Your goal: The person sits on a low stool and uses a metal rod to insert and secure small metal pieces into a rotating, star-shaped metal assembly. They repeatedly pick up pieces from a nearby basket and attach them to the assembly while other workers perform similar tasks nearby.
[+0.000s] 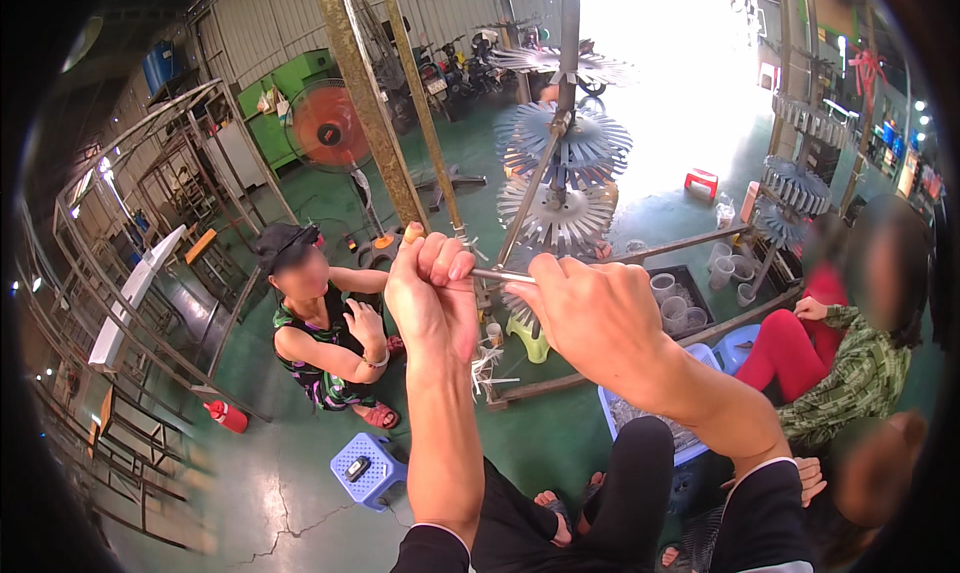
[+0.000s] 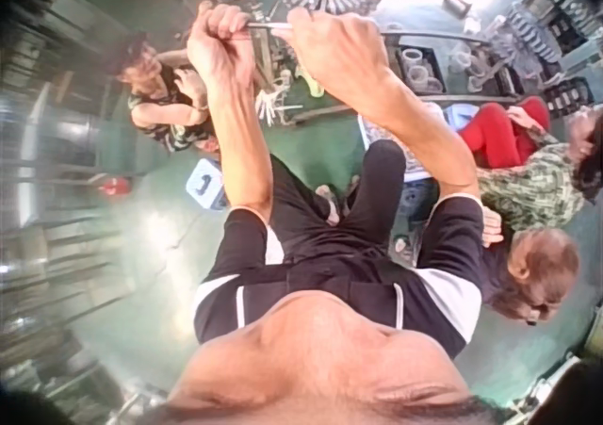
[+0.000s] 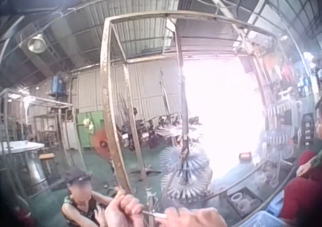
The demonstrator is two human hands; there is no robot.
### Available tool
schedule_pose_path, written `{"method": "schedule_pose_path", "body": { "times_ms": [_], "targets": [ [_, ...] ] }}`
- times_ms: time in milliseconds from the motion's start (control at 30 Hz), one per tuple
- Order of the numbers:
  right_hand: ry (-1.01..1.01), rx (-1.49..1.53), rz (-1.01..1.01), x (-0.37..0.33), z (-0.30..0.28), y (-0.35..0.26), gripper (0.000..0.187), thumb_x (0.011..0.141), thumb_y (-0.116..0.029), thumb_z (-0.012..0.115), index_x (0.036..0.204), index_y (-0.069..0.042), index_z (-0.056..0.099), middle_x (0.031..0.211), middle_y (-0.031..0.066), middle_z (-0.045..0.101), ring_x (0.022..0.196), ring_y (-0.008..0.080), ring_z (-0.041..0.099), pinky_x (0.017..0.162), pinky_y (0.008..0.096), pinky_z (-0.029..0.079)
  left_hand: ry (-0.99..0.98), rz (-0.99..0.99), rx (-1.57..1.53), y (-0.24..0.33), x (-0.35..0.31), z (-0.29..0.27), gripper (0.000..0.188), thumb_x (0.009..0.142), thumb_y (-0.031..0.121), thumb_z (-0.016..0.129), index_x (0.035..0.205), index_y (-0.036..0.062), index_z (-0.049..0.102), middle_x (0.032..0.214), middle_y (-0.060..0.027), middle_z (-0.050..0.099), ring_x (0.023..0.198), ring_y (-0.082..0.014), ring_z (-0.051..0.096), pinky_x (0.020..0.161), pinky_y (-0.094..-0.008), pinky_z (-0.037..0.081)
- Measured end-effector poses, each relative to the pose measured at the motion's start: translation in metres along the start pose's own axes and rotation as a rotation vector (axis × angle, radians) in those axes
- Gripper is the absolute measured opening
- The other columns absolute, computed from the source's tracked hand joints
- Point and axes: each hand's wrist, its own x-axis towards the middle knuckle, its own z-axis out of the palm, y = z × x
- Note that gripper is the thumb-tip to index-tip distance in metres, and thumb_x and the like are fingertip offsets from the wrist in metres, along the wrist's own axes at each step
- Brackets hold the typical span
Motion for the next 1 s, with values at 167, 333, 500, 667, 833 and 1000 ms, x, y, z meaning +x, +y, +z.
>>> {"method": "schedule_pose_path", "body": {
  "times_ms": [167,333,500,667,833,1000],
  "targets": [
    [0.025,0.025,0.018,-0.004,0.007,0.001,0.029,0.090,-0.032,0.054,0.074,-0.008,0.052,0.056,0.0028,0.055,0.048,0.0178,0.061,0.042,0.0289,0.046,0.008,-0.046,-0.011,-0.002,0.005,-0.004,0.006,0.093,0.002,0.036,0.093,0.0048,0.041,0.060,0.0046,0.022,0.051,-0.0064,0.025,0.049,-0.0225,0.027],
    [0.087,0.042,0.040,-0.009,0.015,0.002,0.027,0.089,-0.031,0.055,0.074,-0.008,0.052,0.058,0.0033,0.056,0.052,0.0171,0.062,0.043,0.0283,0.046,0.011,-0.088,-0.039,-0.006,0.009,-0.010,0.006,0.092,0.001,0.037,0.090,0.0052,0.040,0.060,0.0044,0.023,0.051,-0.0066,0.025,0.049,-0.0227,0.027],
    [0.085,0.045,0.038,-0.005,0.015,0.003,0.026,0.085,-0.030,0.062,0.073,-0.009,0.052,0.057,0.0036,0.054,0.048,0.0194,0.058,0.041,0.0309,0.043,0.003,-0.135,-0.122,-0.004,0.017,-0.016,0.006,0.091,0.000,0.038,0.089,0.0050,0.039,0.060,0.0041,0.024,0.052,-0.0070,0.026,0.049,-0.0228,0.027],
    [0.096,-0.025,-0.013,-0.001,0.010,0.008,0.029,0.087,-0.032,0.057,0.072,-0.008,0.053,0.056,0.0059,0.057,0.050,0.0208,0.061,0.043,0.0311,0.046,-0.045,-0.134,-0.205,-0.005,0.021,-0.021,0.014,0.089,-0.005,0.036,0.101,0.0017,0.036,0.062,0.0029,0.025,0.054,-0.0082,0.026,0.051,-0.0237,0.029],
    [0.041,0.025,0.010,-0.008,0.007,0.015,0.028,0.085,-0.030,0.058,0.070,-0.006,0.060,0.059,0.0086,0.061,0.054,0.0233,0.064,0.047,0.0345,0.049,-0.041,-0.188,-0.154,-0.014,0.028,-0.032,0.021,0.083,-0.010,0.035,0.104,-0.0051,0.035,0.062,0.0005,0.028,0.055,-0.0104,0.032,0.054,-0.0256,0.034],
    [0.010,0.310,-0.105,-0.018,-0.031,0.010,0.019,0.070,-0.030,0.066,0.065,-0.012,0.068,0.060,0.0057,0.063,0.063,0.0205,0.066,0.052,0.0330,0.050,0.125,-0.073,0.583,0.015,0.010,-0.031,0.018,0.084,-0.002,0.037,0.089,-0.0063,0.054,0.084,-0.0106,0.058,0.079,-0.0212,0.056,0.083,-0.0360,0.045]
  ]
}}
